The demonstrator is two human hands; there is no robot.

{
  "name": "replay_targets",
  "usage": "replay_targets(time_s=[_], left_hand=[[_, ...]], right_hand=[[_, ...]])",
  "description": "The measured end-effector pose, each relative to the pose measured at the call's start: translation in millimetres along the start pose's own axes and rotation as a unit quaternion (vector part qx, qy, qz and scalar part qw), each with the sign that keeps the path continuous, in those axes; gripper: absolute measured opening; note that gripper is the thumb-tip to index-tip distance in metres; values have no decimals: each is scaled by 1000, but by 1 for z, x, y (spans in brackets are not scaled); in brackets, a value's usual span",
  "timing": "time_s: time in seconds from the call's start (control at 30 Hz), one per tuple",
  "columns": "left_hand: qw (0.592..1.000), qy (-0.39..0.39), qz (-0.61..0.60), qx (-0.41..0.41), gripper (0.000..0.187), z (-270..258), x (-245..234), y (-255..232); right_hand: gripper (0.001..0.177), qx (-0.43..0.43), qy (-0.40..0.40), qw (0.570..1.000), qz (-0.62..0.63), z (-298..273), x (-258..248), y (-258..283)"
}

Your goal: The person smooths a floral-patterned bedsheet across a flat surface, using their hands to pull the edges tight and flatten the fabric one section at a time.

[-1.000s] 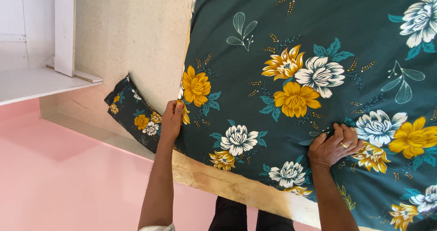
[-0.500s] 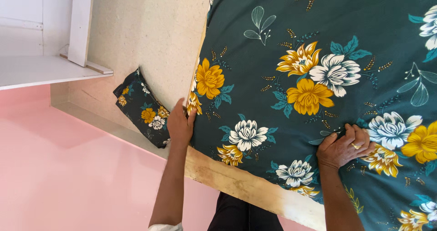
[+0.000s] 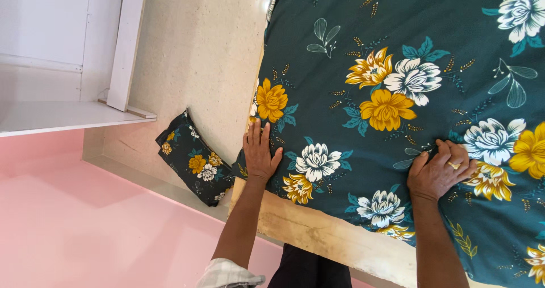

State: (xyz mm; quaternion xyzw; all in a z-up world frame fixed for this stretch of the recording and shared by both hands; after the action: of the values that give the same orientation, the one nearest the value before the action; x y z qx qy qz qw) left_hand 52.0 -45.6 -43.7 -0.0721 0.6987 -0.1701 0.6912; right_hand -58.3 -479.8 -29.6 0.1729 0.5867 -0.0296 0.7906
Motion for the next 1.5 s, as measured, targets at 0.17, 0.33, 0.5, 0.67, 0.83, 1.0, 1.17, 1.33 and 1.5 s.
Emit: replay_targets(time_s=[0.17,0.33,0.5,0.67,0.83,1.0,1.17,1.33,1.5], left_hand=[[1000,1,6,-7,77,2,1,4],[1000,3,-28,-3,76,3,-3,7],[999,31,-41,2,74,0,-2,9],[994,81,-64,26,81,19,-7,10],[979,121,-158,47,79,27,-27,11],[945,147,-288,51,51,76,-47,36],[951,93,-292,32,46,207,-26,57],[932,143,-330,-53,46,216,-25,82],[904,199,-363,-109,44,224,-16,101]], right_hand=[[39,64,40,997,34,17,-32,53],[65,31,31,994,104,28,2,212],[65,82,49,994,46,34,66,258],[65,100,56,993,6,30,76,259],[63,113,41,993,6,35,78,261],[63,131,51,990,15,33,80,257],[60,120,38,992,25,32,78,256],[59,129,29,990,40,32,74,253],[59,125,20,991,37,33,66,253]])
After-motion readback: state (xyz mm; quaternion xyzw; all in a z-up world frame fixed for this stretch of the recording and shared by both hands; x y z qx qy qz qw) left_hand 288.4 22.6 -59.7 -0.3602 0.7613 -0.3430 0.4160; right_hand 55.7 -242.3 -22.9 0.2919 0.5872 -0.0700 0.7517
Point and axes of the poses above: each hand's wrist, its own z-axis towards the middle knuckle, its own x-axis out of the palm, y = z × x, the point moved 8 cm from there along z, towards the middle knuckle, and after that the axes turned 6 degrees about -x, right-handed, at the moved point
